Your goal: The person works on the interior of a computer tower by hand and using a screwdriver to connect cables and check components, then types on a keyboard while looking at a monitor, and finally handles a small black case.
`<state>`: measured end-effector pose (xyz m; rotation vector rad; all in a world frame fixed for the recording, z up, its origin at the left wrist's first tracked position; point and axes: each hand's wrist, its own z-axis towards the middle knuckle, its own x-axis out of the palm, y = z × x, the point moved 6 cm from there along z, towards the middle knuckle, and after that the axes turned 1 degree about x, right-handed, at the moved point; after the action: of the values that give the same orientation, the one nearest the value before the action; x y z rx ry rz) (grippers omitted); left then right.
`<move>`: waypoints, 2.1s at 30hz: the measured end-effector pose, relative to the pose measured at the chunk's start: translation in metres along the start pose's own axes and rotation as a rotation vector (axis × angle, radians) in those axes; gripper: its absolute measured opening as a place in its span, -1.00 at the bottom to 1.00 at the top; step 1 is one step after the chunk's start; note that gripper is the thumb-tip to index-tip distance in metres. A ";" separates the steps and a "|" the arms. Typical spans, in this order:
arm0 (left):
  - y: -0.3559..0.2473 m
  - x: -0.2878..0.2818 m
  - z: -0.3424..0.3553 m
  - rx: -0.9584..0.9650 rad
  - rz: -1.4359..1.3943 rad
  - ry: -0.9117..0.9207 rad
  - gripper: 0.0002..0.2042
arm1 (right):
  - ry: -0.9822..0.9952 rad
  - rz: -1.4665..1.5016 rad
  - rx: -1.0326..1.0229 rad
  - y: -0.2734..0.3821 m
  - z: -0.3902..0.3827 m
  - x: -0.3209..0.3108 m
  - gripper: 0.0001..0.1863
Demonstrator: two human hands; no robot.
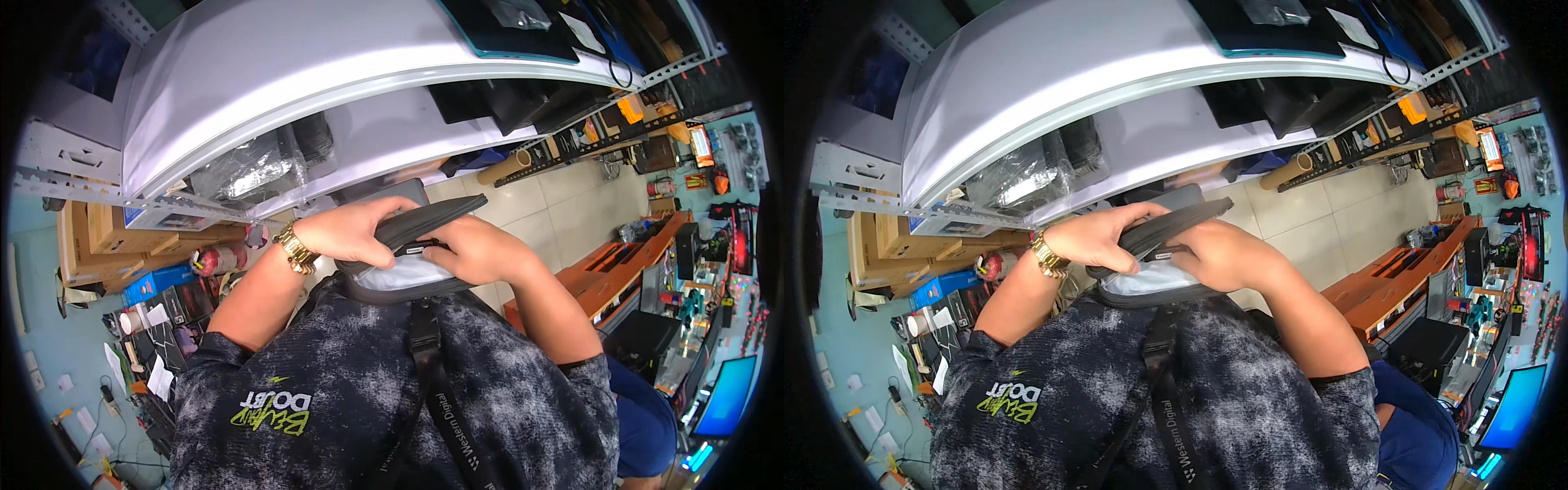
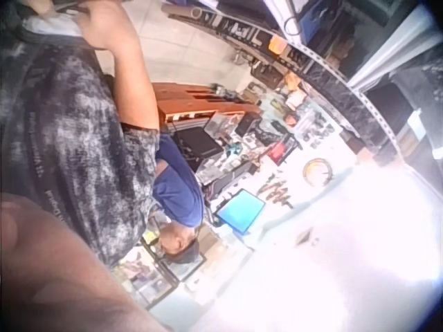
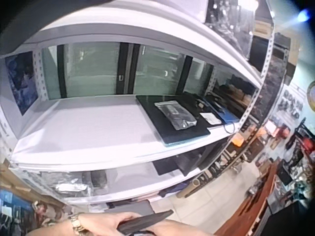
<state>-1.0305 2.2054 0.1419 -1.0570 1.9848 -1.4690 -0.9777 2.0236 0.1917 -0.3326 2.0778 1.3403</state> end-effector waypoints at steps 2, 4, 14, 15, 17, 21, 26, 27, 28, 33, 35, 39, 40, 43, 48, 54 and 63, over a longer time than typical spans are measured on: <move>0.005 -0.008 -0.015 0.013 -0.035 0.019 -0.09 | 0.010 0.032 -0.005 0.009 0.009 0.006 -0.66; 0.010 -0.014 -0.028 0.030 -0.022 0.033 -0.07 | 0.038 0.061 0.012 0.017 0.018 0.013 -0.66; 0.035 -0.043 -0.088 0.121 -0.026 -0.100 -0.21 | 0.001 -0.102 -0.076 0.073 0.053 0.031 -0.69; 0.034 -0.045 -0.095 0.183 0.052 -0.158 -0.20 | -0.043 -0.179 -0.169 0.087 0.053 0.033 -0.69; 0.042 -0.046 -0.112 0.106 0.121 -0.121 -0.05 | -0.120 -0.235 -0.166 0.106 0.059 0.038 -0.67; 0.056 -0.043 -0.149 0.140 0.092 -0.404 -0.12 | -0.098 -0.247 -0.221 0.130 0.082 0.061 -0.70; 0.107 -0.030 -0.187 -0.106 -0.006 -0.707 -0.29 | 0.005 -0.235 -0.502 0.149 0.112 0.084 -0.79; 0.117 -0.018 -0.196 -0.090 -0.088 -0.739 -0.18 | 0.036 -0.230 -0.555 0.155 0.114 0.091 -0.80; 0.124 -0.003 -0.201 -0.040 -0.179 -0.771 -0.13 | 0.050 -0.217 -0.615 0.160 0.115 0.097 -0.83; 0.174 0.082 -0.233 -0.124 -0.507 -0.888 -0.04 | 0.166 -0.031 -0.935 0.195 0.114 0.130 -0.85; 0.188 0.102 -0.243 0.043 -0.698 -1.003 -0.11 | 0.135 0.046 -1.032 0.203 0.123 0.135 -0.87; 0.212 0.132 -0.264 0.444 -1.049 -1.245 -0.23 | -0.179 0.180 -1.127 0.211 0.127 0.140 -0.81; 0.213 0.152 -0.283 0.557 -1.073 -1.279 -0.30 | -0.144 0.166 -1.093 0.218 0.118 0.152 -0.71; 0.210 0.175 -0.327 0.895 -1.103 -1.470 -0.36 | 0.483 0.429 -0.540 0.221 0.130 0.206 -0.58; 0.197 0.188 -0.400 1.054 -0.869 -1.958 -0.33 | 0.940 0.435 -0.480 0.257 0.123 0.301 -0.30; 0.206 0.223 -0.488 1.010 -0.676 -2.236 -0.27 | 1.059 0.301 -0.117 0.314 0.155 0.391 -0.71; 0.239 0.271 -0.599 0.760 -0.517 -2.240 -0.30 | 0.933 0.251 -0.324 0.422 0.207 0.453 -0.67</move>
<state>-1.7083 2.3795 0.1373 -1.4960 -0.3882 -0.2498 -1.4685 2.4522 0.1542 -1.0227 2.6838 1.9200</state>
